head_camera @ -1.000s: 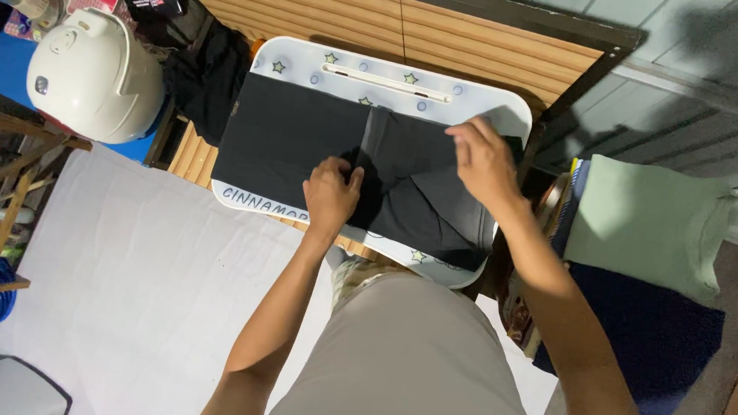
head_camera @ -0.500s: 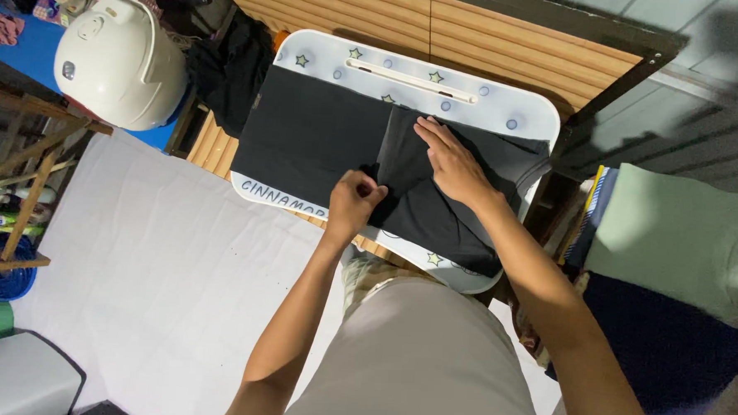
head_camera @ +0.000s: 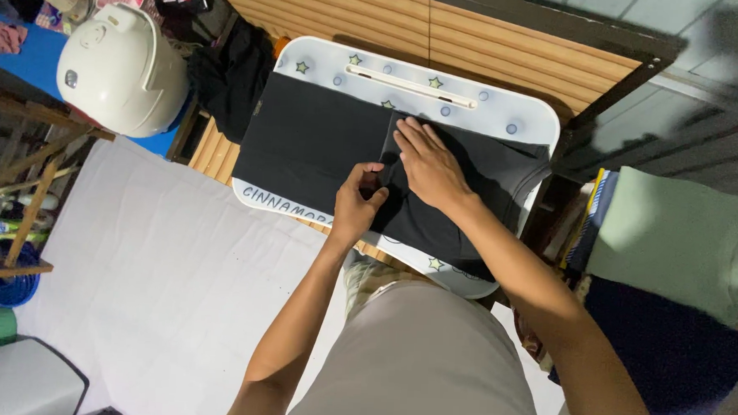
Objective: Folding a black t-shirt on a small desk area.
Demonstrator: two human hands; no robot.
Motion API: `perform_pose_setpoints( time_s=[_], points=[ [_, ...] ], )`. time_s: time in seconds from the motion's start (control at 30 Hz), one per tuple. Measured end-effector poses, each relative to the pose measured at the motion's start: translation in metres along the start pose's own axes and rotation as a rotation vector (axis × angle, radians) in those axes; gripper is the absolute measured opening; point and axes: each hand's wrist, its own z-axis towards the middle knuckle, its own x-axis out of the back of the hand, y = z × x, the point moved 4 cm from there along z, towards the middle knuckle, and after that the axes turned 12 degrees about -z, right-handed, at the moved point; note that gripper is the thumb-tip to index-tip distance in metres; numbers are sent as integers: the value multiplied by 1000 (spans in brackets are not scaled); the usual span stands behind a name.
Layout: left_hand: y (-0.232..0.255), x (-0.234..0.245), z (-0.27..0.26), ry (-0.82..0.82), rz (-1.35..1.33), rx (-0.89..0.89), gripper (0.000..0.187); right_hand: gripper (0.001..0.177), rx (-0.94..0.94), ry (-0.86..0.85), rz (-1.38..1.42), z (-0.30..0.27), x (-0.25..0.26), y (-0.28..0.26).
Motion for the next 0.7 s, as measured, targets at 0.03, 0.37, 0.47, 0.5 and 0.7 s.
perform_pose_setpoints(
  time_s=[0.03, 0.37, 0.47, 0.5, 0.7],
  points=[
    [-9, -1, 1, -3, 0, -2, 37, 47, -3, 2, -2, 2, -6, 3],
    [-1, 2, -5, 21, 141, 39, 37, 74, 46, -17, 57, 10, 28, -7],
    [11, 3, -4, 101, 350, -10, 32, 82, 23, 38, 86, 1, 22, -7],
    [16, 3, -1, 138, 474, -82, 30, 79, -2, 87, 105, -3, 19, -4],
    [20, -34, 30, -95, 467, -537, 42, 58, -267, 154, -2, -48, 25, 20]
  ],
)
